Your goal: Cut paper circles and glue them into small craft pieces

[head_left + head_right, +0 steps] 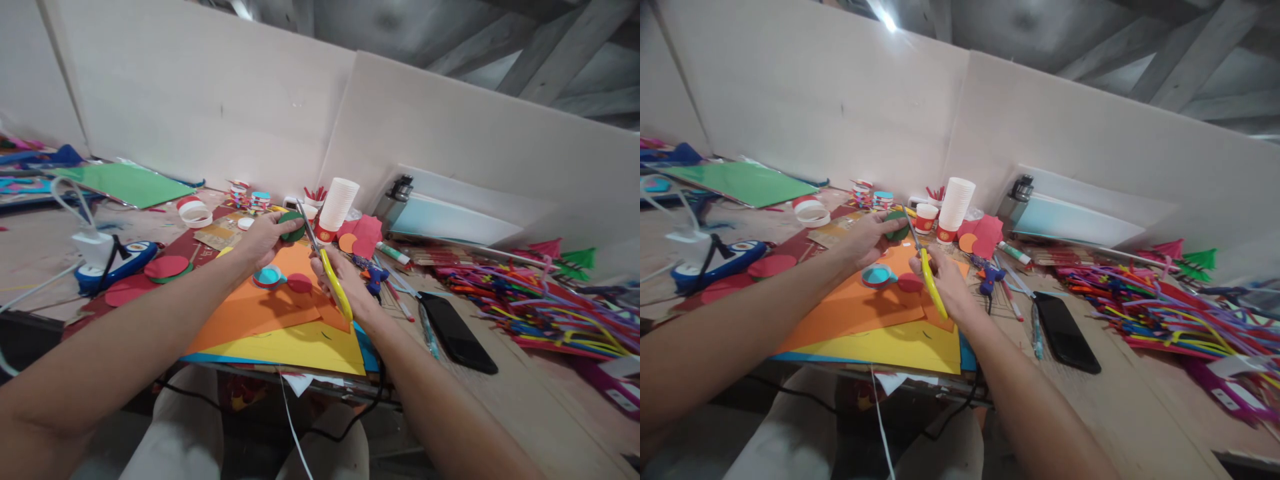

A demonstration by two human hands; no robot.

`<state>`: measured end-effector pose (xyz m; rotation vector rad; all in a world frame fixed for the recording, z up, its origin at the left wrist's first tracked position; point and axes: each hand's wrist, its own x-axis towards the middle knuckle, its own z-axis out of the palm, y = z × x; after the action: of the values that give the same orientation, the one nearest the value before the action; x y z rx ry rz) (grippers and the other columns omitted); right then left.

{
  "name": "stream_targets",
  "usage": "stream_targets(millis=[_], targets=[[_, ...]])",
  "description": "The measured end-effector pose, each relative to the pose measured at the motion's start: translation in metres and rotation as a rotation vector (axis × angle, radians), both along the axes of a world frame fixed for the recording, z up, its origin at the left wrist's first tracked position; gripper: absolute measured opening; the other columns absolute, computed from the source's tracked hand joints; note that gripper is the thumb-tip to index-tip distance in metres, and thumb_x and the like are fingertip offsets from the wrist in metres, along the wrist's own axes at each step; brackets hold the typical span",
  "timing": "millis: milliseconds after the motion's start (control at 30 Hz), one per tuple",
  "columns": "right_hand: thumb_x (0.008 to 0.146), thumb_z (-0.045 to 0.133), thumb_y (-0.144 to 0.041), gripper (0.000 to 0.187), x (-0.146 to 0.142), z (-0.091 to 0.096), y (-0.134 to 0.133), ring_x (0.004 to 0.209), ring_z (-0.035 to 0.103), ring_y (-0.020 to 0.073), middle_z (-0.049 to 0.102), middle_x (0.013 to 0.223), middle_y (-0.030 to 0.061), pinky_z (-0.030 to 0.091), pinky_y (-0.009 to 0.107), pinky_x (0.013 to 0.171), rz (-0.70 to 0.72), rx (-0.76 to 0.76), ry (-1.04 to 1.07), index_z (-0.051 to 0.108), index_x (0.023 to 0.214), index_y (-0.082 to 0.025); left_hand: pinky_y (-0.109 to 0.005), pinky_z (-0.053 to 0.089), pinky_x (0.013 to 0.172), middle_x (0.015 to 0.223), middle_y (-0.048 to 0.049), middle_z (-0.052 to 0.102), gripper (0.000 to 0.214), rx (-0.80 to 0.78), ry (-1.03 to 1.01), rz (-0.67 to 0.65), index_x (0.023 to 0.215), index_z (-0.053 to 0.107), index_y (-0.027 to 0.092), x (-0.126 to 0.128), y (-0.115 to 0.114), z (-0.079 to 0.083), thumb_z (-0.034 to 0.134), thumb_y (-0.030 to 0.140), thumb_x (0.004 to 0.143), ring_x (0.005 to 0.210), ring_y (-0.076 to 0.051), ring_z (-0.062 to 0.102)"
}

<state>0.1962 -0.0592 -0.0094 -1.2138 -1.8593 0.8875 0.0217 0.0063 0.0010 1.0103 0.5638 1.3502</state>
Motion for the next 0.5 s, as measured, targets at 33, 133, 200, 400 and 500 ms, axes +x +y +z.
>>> stream_targets(millis=[33,133,200,400,500], targets=[[0.086,0.056,-0.052,0.030,0.0004,-0.0007,0.0002,0.058,0.040,0.0092,0.046,0.076,-0.0031,0.035,0.022,0.052,0.011,-0.007,0.003,0.047,0.091,-0.024,-0.020,0.035,0.050,0.068,-0.0021,0.065,0.032,-0.002,0.008,-0.004,0.075,0.068,0.012,0.0004,0.0003,-0.0006,0.088,0.026,0.056,0.058,-0.008,0.054],[0.088,0.053,-0.055,0.033,0.0020,-0.0037,0.0017,0.058,0.040,0.0097,0.048,0.077,-0.0028,0.035,0.023,0.052,0.026,-0.023,0.021,0.048,0.099,-0.024,-0.021,0.037,0.053,0.068,-0.0025,0.066,0.034,0.000,0.036,-0.038,0.075,0.068,0.012,0.0016,0.0003,-0.0023,0.090,0.027,0.054,0.057,-0.008,0.054],[0.088,0.052,-0.056,0.035,0.0027,-0.0052,0.0028,0.058,0.040,0.0096,0.048,0.077,-0.0028,0.036,0.023,0.052,0.023,-0.030,0.033,0.049,0.102,-0.024,-0.021,0.037,0.053,0.067,-0.0024,0.065,0.034,0.011,0.056,-0.063,0.073,0.068,0.012,0.0020,-0.0006,-0.0025,0.090,0.029,0.053,0.057,-0.008,0.054],[0.086,0.055,-0.054,0.036,0.0025,-0.0031,0.0027,0.058,0.039,0.0089,0.045,0.077,-0.0034,0.036,0.022,0.052,0.021,-0.015,0.031,0.051,0.104,-0.024,-0.022,0.033,0.051,0.056,0.0006,0.056,0.034,0.043,0.089,-0.093,0.062,0.064,0.013,0.0013,-0.0046,0.0016,0.091,0.032,0.053,0.052,-0.007,0.047],[0.086,0.055,-0.052,0.032,0.0019,-0.0019,0.0026,0.058,0.038,0.0088,0.044,0.077,-0.0035,0.035,0.022,0.052,0.022,0.011,0.025,0.050,0.100,-0.024,-0.022,0.032,0.051,0.055,0.0009,0.056,0.035,0.046,0.091,-0.098,0.061,0.064,0.013,0.0012,-0.0051,0.0025,0.091,0.033,0.052,0.051,-0.007,0.045]])
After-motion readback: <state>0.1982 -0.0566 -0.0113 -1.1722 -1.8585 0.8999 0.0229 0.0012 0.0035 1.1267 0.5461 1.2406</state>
